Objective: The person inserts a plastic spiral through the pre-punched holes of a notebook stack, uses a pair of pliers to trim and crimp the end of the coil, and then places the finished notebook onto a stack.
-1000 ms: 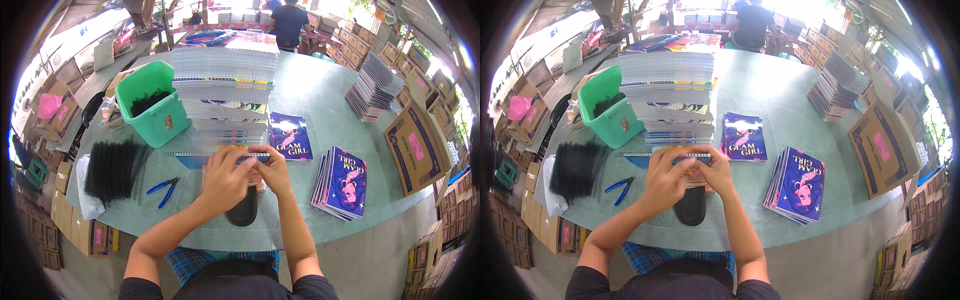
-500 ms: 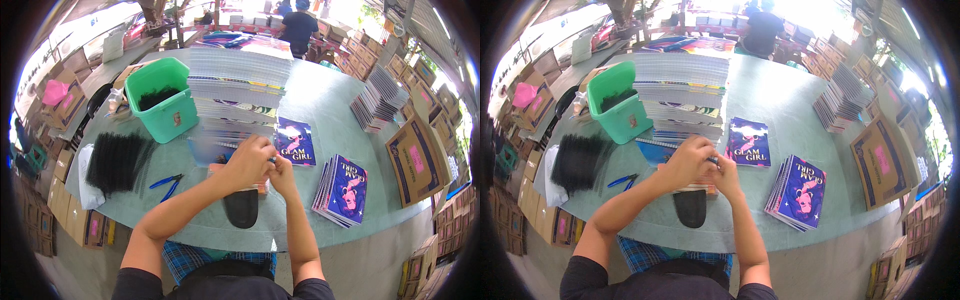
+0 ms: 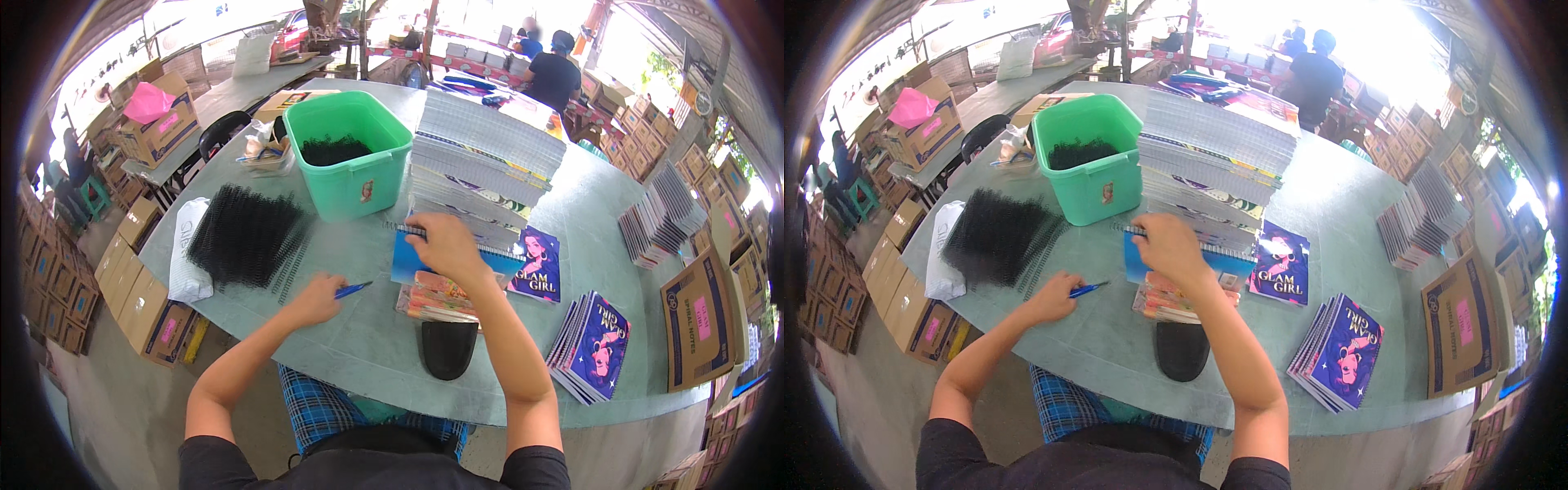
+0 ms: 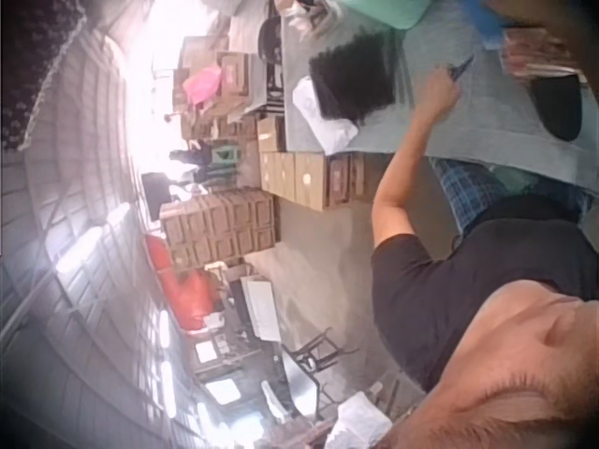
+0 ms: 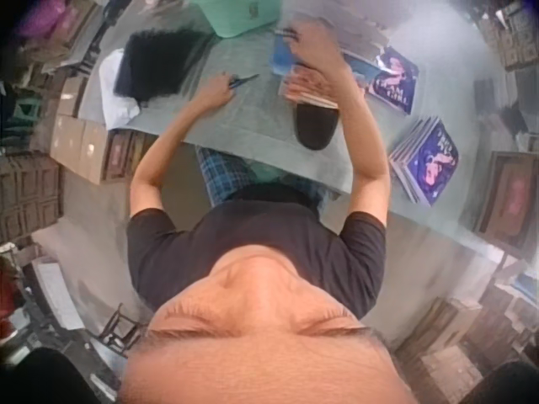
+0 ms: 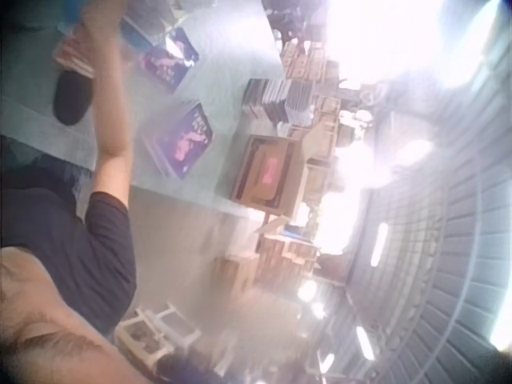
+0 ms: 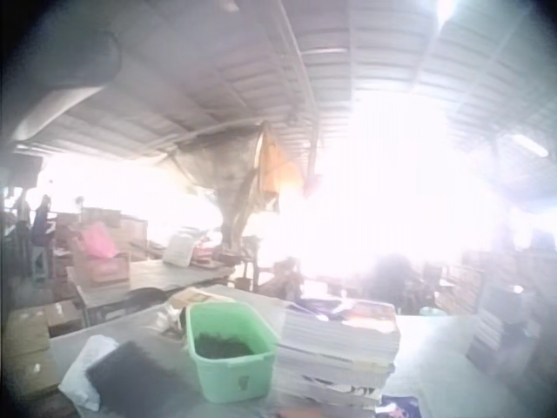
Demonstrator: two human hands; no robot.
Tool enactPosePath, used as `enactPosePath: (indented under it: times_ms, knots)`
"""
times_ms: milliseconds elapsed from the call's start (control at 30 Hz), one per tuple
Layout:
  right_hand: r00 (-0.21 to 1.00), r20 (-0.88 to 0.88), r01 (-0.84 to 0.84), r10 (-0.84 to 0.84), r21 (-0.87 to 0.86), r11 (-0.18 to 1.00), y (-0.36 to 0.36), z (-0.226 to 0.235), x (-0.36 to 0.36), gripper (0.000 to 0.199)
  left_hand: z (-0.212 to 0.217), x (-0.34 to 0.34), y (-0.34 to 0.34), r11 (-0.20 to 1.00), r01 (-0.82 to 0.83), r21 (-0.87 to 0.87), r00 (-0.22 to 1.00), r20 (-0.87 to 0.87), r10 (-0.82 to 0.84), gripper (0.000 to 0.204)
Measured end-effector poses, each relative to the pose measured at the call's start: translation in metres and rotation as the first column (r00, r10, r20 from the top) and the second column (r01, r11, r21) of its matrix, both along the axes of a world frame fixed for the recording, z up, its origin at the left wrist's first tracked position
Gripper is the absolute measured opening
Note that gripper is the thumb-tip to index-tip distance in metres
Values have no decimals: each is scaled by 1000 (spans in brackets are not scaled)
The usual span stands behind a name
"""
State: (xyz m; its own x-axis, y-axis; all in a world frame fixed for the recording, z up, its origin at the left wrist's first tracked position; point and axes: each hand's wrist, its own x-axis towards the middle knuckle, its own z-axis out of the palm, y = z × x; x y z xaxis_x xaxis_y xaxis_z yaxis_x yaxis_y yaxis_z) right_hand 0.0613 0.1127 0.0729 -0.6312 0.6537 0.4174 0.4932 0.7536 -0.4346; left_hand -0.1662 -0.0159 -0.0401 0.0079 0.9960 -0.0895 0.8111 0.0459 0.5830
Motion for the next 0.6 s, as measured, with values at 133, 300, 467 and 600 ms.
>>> enactPosePath:
  times_ms: [133,300,467,600]
  knots:
    - [994,-71,-93,79,-233,968,1,6,-20,30,69,43,15,989,-11,-148,703,702,113,33]
    - [982,-135,-171,131,-350,921,-1,13,-17,27,94,57,12,989,0,-149,625,772,117,40]
    - [989,-95,-142,113,-390,910,-7,17,-17,25,95,60,8,971,-47,-235,610,763,214,40]
    - [970,-140,-230,198,-266,936,-3,5,-15,22,99,55,19,992,-27,-123,829,551,91,42]
